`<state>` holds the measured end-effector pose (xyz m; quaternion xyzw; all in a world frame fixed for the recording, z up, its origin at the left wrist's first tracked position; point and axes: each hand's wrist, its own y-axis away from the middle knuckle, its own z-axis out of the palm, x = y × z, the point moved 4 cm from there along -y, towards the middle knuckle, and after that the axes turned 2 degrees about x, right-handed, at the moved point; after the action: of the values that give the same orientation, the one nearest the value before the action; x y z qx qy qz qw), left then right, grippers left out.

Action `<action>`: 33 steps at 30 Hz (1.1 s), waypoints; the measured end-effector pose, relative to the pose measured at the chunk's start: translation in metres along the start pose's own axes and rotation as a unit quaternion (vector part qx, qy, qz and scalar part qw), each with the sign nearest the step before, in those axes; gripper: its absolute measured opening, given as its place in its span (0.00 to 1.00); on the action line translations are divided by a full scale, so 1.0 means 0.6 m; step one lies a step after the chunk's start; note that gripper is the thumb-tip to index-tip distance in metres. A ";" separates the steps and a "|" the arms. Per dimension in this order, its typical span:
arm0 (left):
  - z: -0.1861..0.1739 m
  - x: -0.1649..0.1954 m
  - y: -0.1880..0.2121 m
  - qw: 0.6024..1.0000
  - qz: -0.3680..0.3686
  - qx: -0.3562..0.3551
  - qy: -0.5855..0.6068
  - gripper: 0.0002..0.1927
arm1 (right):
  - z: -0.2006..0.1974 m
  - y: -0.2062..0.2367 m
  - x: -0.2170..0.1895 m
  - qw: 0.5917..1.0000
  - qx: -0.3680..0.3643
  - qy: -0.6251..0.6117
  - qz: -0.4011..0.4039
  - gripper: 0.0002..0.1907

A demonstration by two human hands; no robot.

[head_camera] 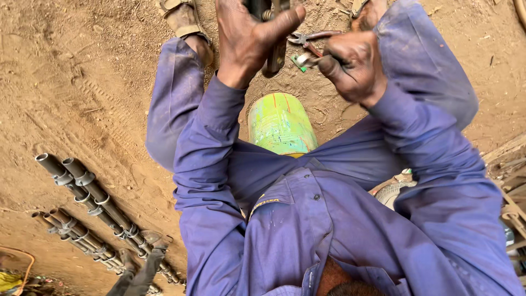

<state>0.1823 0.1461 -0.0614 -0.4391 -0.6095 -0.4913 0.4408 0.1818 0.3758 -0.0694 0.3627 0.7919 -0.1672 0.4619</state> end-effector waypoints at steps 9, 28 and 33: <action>0.035 -0.023 0.011 0.997 -0.027 -0.052 -0.055 0.19 | -0.026 -0.033 0.012 0.986 -0.107 0.073 -0.103 0.33; 0.049 -0.044 0.029 0.991 0.020 -0.030 -0.127 0.27 | -0.040 -0.027 0.009 0.979 -0.088 0.116 -0.142 0.24; 0.045 -0.046 0.030 0.982 0.062 -0.021 -0.176 0.30 | -0.015 -0.018 0.022 0.984 -0.103 0.091 -0.112 0.31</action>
<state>0.2031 0.1725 -0.0877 -0.5647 -0.6390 -0.3906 0.3468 0.1643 0.3795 -0.0765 0.2358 0.8792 -0.1017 0.4013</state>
